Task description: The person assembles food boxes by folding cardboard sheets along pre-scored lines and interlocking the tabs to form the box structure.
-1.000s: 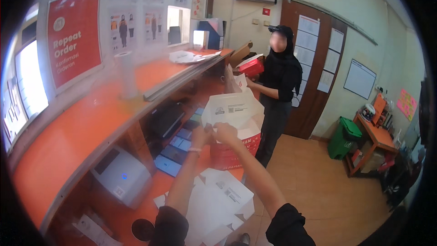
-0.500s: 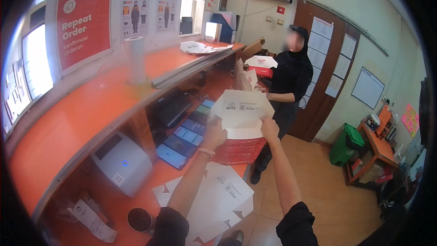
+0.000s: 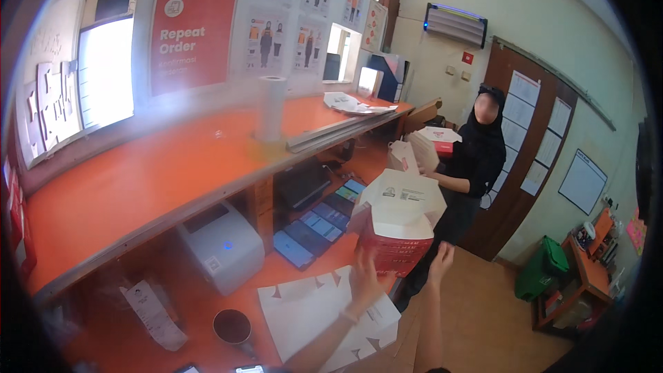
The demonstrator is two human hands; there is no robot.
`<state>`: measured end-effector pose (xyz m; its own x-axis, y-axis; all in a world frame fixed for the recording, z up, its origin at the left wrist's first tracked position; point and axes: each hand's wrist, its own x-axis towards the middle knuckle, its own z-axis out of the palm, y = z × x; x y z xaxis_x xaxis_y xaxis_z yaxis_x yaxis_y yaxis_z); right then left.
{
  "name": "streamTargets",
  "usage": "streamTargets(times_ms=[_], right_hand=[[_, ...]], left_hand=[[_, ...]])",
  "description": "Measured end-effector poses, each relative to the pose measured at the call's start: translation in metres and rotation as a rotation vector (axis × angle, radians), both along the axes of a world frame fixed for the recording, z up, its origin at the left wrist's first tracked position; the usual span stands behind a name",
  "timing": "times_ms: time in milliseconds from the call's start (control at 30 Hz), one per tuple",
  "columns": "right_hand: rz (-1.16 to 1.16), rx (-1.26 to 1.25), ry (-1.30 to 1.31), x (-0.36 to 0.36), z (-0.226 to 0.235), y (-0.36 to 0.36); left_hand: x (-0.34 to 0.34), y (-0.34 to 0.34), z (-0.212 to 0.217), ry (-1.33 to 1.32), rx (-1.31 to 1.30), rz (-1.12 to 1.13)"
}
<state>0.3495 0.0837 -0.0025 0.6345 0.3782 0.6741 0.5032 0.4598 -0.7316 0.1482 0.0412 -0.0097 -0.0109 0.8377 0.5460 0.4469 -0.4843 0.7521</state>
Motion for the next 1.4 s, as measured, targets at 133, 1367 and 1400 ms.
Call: streamTargets(times_ms=[133, 1367, 1400], right_hand=[[0.173, -0.281, 0.027, 0.02, -0.094, -0.077], [0.536, -0.993, 0.424, -0.09, -0.165, -0.321], [0.54, -0.985, 0.43, -0.09, -0.165, -0.323]], left_hand=[[-0.017, -0.098, -0.028, 0.758, -0.442, -0.575], [-0.12, -0.125, -0.048, 0.807, -0.391, -0.711], [-0.122, -0.127, -0.047, 0.743, -0.427, -0.706]])
